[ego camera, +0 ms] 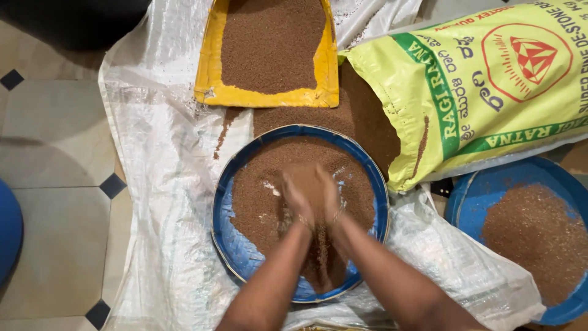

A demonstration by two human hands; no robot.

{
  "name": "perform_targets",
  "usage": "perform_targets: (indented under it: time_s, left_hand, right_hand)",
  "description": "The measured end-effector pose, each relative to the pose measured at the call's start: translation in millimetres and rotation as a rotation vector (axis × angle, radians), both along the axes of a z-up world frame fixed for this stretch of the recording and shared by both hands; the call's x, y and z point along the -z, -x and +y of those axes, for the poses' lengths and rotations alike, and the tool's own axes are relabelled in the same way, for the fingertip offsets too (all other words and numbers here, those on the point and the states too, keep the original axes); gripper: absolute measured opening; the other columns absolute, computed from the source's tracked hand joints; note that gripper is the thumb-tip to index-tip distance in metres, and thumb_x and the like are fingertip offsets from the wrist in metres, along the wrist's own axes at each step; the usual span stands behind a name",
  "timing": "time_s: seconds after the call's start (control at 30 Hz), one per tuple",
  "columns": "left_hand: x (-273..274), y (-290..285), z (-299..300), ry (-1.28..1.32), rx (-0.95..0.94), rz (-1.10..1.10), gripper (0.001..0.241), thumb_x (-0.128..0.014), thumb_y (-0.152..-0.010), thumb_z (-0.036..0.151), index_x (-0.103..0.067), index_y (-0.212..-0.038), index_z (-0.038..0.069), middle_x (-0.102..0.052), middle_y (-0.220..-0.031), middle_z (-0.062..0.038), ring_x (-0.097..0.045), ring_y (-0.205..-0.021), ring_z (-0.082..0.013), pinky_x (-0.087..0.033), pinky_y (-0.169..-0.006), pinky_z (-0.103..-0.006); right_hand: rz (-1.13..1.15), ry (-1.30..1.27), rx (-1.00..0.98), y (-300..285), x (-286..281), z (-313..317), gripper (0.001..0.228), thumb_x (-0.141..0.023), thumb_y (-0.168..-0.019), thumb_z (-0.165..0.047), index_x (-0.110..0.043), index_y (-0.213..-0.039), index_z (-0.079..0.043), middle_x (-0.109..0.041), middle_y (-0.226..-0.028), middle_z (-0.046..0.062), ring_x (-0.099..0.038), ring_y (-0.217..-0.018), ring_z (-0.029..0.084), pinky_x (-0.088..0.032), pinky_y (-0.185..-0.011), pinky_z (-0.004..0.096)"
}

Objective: The person is sorting grains or seeds using a blue sieve on the floor.

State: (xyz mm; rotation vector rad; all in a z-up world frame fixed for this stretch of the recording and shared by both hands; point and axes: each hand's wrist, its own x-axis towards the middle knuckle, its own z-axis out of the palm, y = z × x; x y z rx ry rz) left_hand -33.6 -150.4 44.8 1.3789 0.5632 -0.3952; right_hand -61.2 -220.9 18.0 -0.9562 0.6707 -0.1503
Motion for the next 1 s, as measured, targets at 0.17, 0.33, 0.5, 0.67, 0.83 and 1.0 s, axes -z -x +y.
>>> perform_targets:
  time_s: [0.17,0.33,0.5,0.67,0.83,1.0]
  left_hand:
    - [-71.4,-128.7,-39.2,0.397,-0.153,-0.184,0.066,-0.024,-0.103,0.050,-0.021,-0.160,0.016,-0.018,-0.168,-0.010,-0.020,-0.155,-0.0295,-0.022,-0.122,-0.0515]
    - [-14.2,-153.3,-20.1,0.016,0.466,-0.185,0.062,-0.031,-0.106,0.054,-0.040,-0.155,0.017,-0.041,-0.159,-0.018,-0.039,-0.147,-0.0356,-0.033,-0.119,-0.0561]
    - [57.2,-82.5,29.8,-0.444,0.993,-0.241,0.053,-0.042,-0.100,0.051,-0.055,-0.145,0.025,-0.058,-0.149,-0.009,-0.049,-0.138,-0.0354,-0.032,-0.119,-0.0557]
    - [31.5,27.3,72.0,-0.634,1.063,-0.289,0.052,-0.036,-0.102,0.053,-0.057,-0.142,0.027,-0.051,-0.150,-0.011,-0.036,-0.144,-0.0352,-0.025,-0.121,-0.0554]
    - [88.8,95.6,43.8,-0.145,0.233,-0.161,0.056,-0.037,-0.102,0.049,-0.061,-0.135,0.011,-0.058,-0.138,-0.012,-0.049,-0.134,-0.0331,-0.037,-0.114,-0.0479]
    - [-74.7,-56.7,0.2,0.520,-0.075,0.131,0.068,-0.034,-0.100,0.062,-0.045,-0.142,0.009,-0.055,-0.136,-0.021,-0.056,-0.129,-0.0360,-0.050,-0.106,-0.0536]
  right_hand:
    - [-0.219,0.198,-0.053,-129.3,-81.9,-55.5,0.068,-0.055,-0.100,-0.054,-0.038,-0.148,-0.008,-0.048,-0.145,0.011,-0.045,-0.138,0.025,-0.042,-0.107,0.042]
    - [0.227,0.901,-0.495,-156.7,12.6,-96.5,0.061,-0.065,-0.094,-0.048,-0.063,-0.141,-0.009,-0.068,-0.147,0.015,-0.066,-0.134,0.025,-0.051,-0.112,0.036]
    - [0.264,1.267,-0.900,-63.7,76.9,-79.0,0.054,-0.063,-0.094,-0.044,-0.060,-0.142,-0.021,-0.049,-0.155,0.009,-0.051,-0.135,0.030,-0.040,-0.113,0.045]
    - [0.403,1.006,-0.645,55.8,47.0,1.7,0.037,-0.060,-0.096,-0.044,-0.071,-0.122,-0.020,-0.074,-0.124,0.005,-0.072,-0.112,0.021,-0.056,-0.104,0.037]
    - [0.130,-0.137,0.150,109.0,103.0,48.8,0.044,-0.053,-0.101,-0.032,-0.068,-0.127,0.000,-0.072,-0.120,0.013,-0.067,-0.113,0.026,-0.052,-0.099,0.038]
    - [-0.131,-0.136,0.017,-50.8,-62.4,-9.6,0.059,-0.049,-0.102,-0.049,-0.045,-0.142,-0.006,-0.046,-0.142,0.020,-0.046,-0.130,0.032,-0.046,-0.102,0.049]
